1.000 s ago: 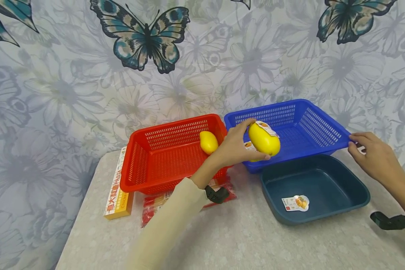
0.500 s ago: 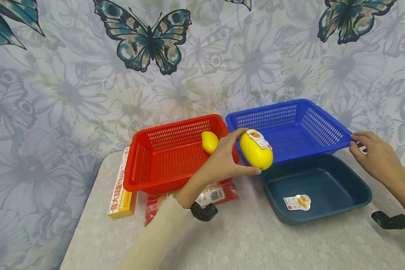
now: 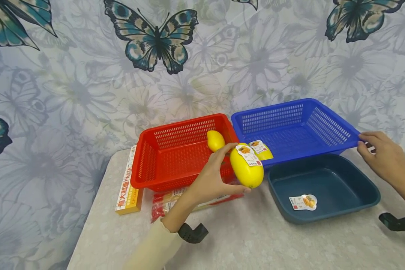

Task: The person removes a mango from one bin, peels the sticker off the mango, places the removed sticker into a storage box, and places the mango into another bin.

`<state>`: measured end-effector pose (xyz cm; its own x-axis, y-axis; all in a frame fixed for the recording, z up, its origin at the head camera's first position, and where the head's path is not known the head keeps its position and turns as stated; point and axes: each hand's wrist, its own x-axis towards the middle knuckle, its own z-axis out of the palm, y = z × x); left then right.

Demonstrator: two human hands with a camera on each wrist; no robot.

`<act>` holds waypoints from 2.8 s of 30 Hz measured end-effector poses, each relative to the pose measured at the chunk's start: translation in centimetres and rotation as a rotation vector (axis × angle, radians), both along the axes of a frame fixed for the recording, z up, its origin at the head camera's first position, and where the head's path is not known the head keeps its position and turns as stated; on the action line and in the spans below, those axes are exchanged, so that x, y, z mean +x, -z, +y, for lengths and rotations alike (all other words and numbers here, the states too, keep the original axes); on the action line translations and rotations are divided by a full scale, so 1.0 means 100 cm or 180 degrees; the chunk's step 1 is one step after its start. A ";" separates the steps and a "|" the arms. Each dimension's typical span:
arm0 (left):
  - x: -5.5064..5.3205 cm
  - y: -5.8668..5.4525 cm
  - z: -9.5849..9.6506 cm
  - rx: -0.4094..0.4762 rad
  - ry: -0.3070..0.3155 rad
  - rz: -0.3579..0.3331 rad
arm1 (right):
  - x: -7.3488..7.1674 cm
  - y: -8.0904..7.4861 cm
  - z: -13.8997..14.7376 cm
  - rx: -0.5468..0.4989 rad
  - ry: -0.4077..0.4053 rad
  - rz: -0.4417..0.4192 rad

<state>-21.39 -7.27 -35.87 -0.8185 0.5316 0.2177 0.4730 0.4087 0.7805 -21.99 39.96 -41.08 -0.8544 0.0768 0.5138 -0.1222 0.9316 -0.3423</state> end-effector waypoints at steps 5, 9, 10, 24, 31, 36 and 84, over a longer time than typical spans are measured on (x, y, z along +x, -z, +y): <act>0.009 0.004 -0.009 0.0044 0.0038 -0.0060 | 0.000 0.001 0.000 -0.0032 0.0025 -0.0015; 0.017 0.008 -0.017 0.0044 0.0008 -0.0176 | -0.001 0.001 0.000 -0.0002 0.0020 0.0034; 0.019 0.010 -0.018 0.0040 0.0000 -0.0189 | -0.001 0.001 0.000 0.0001 0.0017 0.0044; 0.048 0.033 -0.044 -0.0038 -0.0163 -0.0272 | -0.001 0.002 -0.001 0.0062 0.0018 0.0207; 0.059 0.045 -0.056 -0.0095 -0.0230 -0.0292 | -0.002 0.002 -0.001 0.0036 0.0019 0.0140; 0.065 0.054 -0.061 -0.0140 -0.0240 -0.0353 | -0.003 0.002 -0.001 -0.0020 0.0085 0.0011; 0.088 0.099 -0.077 -0.0580 -0.0021 -0.0330 | -0.006 -0.025 0.004 0.0311 -0.0173 0.0159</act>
